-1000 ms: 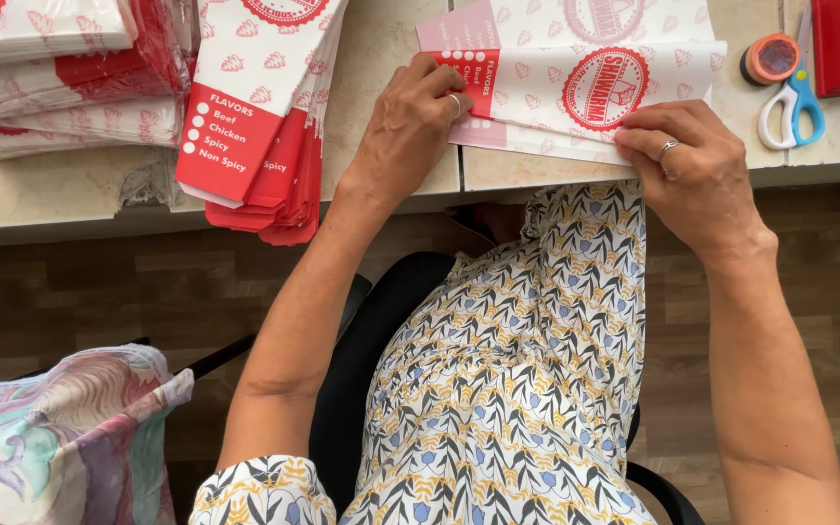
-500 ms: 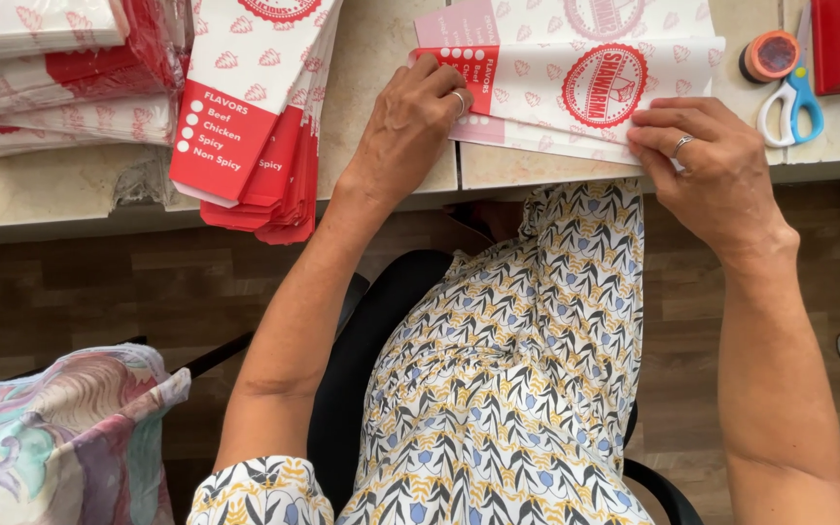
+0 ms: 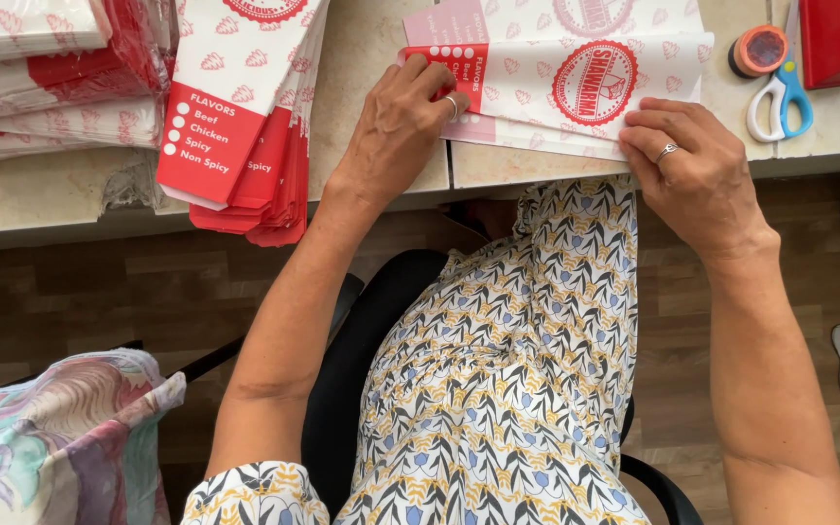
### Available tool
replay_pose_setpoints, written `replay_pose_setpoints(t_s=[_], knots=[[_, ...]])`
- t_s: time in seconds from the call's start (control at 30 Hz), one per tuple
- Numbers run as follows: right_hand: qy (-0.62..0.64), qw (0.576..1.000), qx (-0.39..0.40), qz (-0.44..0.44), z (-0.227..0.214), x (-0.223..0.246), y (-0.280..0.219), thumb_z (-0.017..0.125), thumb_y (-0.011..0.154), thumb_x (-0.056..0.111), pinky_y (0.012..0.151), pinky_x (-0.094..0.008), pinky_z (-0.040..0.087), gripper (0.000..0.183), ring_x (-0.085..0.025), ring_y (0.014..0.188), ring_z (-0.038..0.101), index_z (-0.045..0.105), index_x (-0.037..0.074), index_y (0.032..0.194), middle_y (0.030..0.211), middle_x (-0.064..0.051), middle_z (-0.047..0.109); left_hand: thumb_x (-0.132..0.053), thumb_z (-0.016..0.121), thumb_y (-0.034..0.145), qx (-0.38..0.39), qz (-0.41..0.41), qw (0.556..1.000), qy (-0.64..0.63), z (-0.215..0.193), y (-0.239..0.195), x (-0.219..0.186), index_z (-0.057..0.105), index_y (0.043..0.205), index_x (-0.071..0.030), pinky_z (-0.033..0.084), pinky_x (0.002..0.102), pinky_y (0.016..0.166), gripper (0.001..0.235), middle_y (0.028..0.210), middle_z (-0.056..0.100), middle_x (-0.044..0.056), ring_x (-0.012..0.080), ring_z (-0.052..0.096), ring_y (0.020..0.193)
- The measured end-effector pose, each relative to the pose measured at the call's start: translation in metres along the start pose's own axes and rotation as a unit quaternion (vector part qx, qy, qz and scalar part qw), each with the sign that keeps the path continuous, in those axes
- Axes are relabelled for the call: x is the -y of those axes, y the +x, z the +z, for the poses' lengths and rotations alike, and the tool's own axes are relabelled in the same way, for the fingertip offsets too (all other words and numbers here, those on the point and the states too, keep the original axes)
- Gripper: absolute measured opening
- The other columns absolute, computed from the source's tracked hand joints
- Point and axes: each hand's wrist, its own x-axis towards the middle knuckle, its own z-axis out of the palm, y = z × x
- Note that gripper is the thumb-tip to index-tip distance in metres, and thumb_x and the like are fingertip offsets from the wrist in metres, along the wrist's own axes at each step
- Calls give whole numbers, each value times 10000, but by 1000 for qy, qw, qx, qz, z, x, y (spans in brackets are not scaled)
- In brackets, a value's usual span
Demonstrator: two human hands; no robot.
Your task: Folding printed paper sheets into shawarma bags at a workstation.
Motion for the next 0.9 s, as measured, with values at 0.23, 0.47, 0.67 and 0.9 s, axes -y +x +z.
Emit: replay_pose_setpoints(t_s=[0.23,0.47,0.67,0.9], knots=[[-17,1000,0,5,3,5,-1,743,1053,-123,994,-494,637,36,-431,1118,730,724,-100,1074,1142,-234,748,67,729,914,25,-15,999,-12,0,6,-8,692,872,47,465,376,721,60,969,589,96,267,480,953],[-15,998,32,48,-4,10,-8,783,1067,-4,973,-519,527,131,-398,1064,622,718,-60,1167,1271,-228,662,133,702,840,139,-34,985,102,6,5,-36,668,801,-2,649,359,826,144,977,587,91,186,564,876],[-13,998,36,53,-3,10,-17,729,1115,147,973,-498,534,302,-395,1052,602,641,-13,1355,1211,-216,667,-315,731,1030,125,-58,988,73,6,6,-48,415,1337,-149,527,380,790,471,1066,496,133,247,528,925],[-1,999,22,46,-2,0,-23,813,1060,141,1026,-514,553,296,-401,1101,622,719,11,1308,1252,-187,676,-933,402,885,170,-69,979,92,1,11,-60,502,1499,-433,451,458,856,798,1218,484,197,338,461,1023]])
